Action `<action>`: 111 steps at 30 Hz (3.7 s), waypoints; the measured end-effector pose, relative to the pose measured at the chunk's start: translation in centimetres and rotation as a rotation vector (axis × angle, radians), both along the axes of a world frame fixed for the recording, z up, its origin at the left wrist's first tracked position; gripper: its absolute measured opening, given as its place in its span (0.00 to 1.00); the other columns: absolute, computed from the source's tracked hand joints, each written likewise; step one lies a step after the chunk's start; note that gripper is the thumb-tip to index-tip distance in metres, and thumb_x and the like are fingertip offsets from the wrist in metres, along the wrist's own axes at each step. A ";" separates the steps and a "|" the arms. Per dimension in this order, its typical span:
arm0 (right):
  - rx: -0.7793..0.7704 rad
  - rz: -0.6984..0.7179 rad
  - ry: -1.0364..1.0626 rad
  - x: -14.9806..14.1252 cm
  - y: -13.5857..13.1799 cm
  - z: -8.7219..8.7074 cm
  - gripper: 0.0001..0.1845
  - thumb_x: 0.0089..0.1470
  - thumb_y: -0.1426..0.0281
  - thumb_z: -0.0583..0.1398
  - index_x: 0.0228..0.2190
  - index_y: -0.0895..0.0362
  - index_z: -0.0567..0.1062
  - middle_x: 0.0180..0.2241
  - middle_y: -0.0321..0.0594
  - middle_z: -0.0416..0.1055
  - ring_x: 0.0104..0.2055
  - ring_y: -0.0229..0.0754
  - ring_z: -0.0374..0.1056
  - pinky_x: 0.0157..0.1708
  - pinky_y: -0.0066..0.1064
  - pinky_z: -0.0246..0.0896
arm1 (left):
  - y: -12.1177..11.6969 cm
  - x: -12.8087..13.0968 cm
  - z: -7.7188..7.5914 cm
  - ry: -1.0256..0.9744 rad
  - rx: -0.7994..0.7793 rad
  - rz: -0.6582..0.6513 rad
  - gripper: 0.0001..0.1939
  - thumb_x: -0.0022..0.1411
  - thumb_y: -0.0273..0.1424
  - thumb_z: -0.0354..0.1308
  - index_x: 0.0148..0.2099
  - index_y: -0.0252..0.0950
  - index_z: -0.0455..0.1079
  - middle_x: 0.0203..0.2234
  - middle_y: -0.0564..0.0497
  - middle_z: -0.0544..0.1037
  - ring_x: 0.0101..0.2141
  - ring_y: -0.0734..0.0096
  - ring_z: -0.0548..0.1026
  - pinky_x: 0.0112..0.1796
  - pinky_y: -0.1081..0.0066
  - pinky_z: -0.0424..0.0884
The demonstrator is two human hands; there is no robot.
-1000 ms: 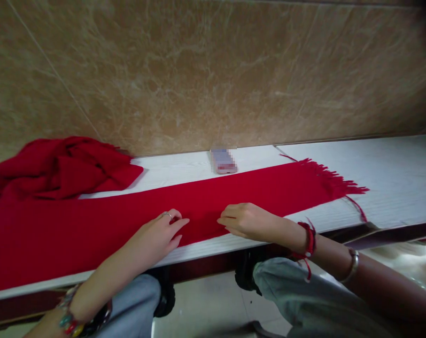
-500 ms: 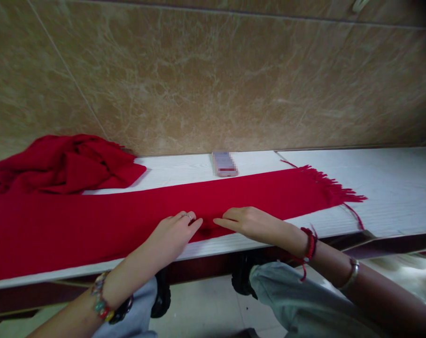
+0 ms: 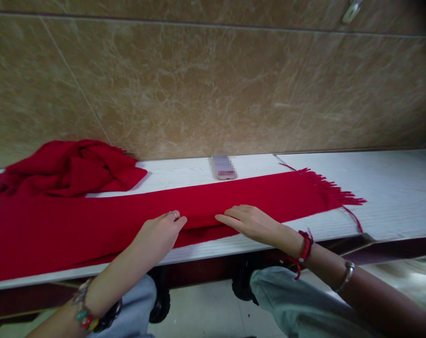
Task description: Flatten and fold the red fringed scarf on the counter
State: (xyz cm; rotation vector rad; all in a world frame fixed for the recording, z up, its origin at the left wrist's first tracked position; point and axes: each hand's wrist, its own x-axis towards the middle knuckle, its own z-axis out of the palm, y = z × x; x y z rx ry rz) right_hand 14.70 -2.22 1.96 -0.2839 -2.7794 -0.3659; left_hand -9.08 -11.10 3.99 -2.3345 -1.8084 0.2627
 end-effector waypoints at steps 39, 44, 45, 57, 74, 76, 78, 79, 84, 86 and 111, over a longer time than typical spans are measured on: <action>-0.376 0.090 0.260 2.6 -0.3 0.3 0.09 0.56 0.74 0.50 0.33 0.58 0.70 0.30 0.42 0.70 0.34 0.37 0.64 0.35 0.30 0.62 | -1.3 -1.3 2.9 -0.233 -0.087 -0.120 0.10 0.55 0.23 0.46 0.34 0.37 0.67 0.31 0.51 0.70 0.32 0.71 0.70 0.32 0.74 0.66; -0.432 0.190 -0.008 2.3 -0.5 0.4 0.11 0.55 0.76 0.49 0.33 0.60 0.71 0.31 0.42 0.71 0.34 0.39 0.64 0.36 0.32 0.60 | -1.5 -0.6 2.0 -0.181 -0.316 -0.210 0.10 0.55 0.21 0.47 0.36 0.37 0.67 0.34 0.49 0.72 0.35 0.69 0.71 0.36 0.72 0.66; -0.437 0.185 -0.018 2.2 -0.6 0.3 0.11 0.55 0.76 0.49 0.32 0.60 0.71 0.31 0.42 0.71 0.34 0.39 0.64 0.36 0.32 0.60 | -1.6 -0.6 2.0 -0.187 -0.321 -0.217 0.10 0.55 0.22 0.47 0.37 0.37 0.66 0.34 0.49 0.72 0.35 0.69 0.71 0.36 0.72 0.66; -0.354 -0.167 0.100 -1.9 1.0 0.2 0.27 0.56 0.62 0.50 0.54 0.60 0.57 0.56 0.53 0.54 0.59 0.49 0.46 0.53 0.48 0.49 | 4.0 0.9 -1.7 -0.328 0.025 0.006 0.25 0.63 0.41 0.41 0.58 0.34 0.55 0.57 0.39 0.56 0.56 0.55 0.54 0.50 0.54 0.55; -0.222 -0.742 -0.112 8.3 10.9 -3.5 0.22 0.59 0.63 0.44 0.52 0.58 0.60 0.57 0.56 0.52 0.59 0.56 0.44 0.47 0.61 0.47 | 4.4 0.1 -2.2 -0.286 -0.144 0.446 0.38 0.54 0.56 0.39 0.62 0.42 0.43 0.61 0.39 0.40 0.56 0.30 0.38 0.44 0.33 0.45; -0.284 -0.779 -0.030 7.3 10.3 -3.0 0.26 0.59 0.61 0.43 0.55 0.60 0.55 0.58 0.56 0.47 0.60 0.55 0.40 0.50 0.58 0.45 | 5.5 0.9 -1.9 -0.281 -0.137 0.424 0.39 0.55 0.55 0.39 0.62 0.40 0.43 0.61 0.39 0.41 0.56 0.31 0.39 0.45 0.34 0.46; -0.344 -0.668 -0.001 4.9 8.8 -2.3 0.30 0.58 0.59 0.42 0.58 0.61 0.49 0.60 0.53 0.42 0.61 0.52 0.35 0.53 0.53 0.42 | 6.8 2.0 -1.9 -0.283 -0.092 0.333 0.37 0.56 0.54 0.39 0.62 0.40 0.43 0.61 0.41 0.40 0.58 0.38 0.39 0.48 0.38 0.45; -0.359 -0.570 -0.019 3.6 8.0 -2.1 0.31 0.58 0.57 0.42 0.58 0.59 0.48 0.60 0.51 0.41 0.62 0.50 0.34 0.55 0.50 0.40 | 7.5 2.7 -2.0 -0.290 -0.074 0.271 0.37 0.57 0.53 0.39 0.62 0.40 0.43 0.61 0.43 0.39 0.58 0.42 0.38 0.50 0.40 0.44; -0.344 -0.394 -0.096 2.1 6.6 -2.2 0.30 0.58 0.55 0.39 0.58 0.56 0.49 0.60 0.43 0.46 0.61 0.43 0.39 0.56 0.48 0.37 | 9.1 4.3 -3.3 -0.301 -0.091 0.145 0.33 0.59 0.50 0.38 0.62 0.43 0.43 0.61 0.48 0.40 0.59 0.50 0.39 0.51 0.42 0.42; -0.326 -0.508 -0.100 5.1 8.0 -2.8 0.29 0.59 0.56 0.39 0.58 0.55 0.49 0.60 0.43 0.46 0.61 0.44 0.40 0.55 0.49 0.39 | 9.0 4.0 -3.7 -0.276 -0.072 0.128 0.32 0.59 0.49 0.38 0.62 0.43 0.43 0.61 0.48 0.42 0.59 0.52 0.40 0.52 0.43 0.41; -0.377 -0.523 -0.040 6.8 3.7 -2.6 0.34 0.57 0.53 0.42 0.58 0.59 0.48 0.59 0.48 0.45 0.61 0.46 0.41 0.56 0.48 0.38 | 8.0 6.2 -3.6 -0.268 -0.128 -0.099 0.38 0.57 0.52 0.39 0.63 0.33 0.42 0.61 0.47 0.43 0.60 0.57 0.41 0.55 0.51 0.41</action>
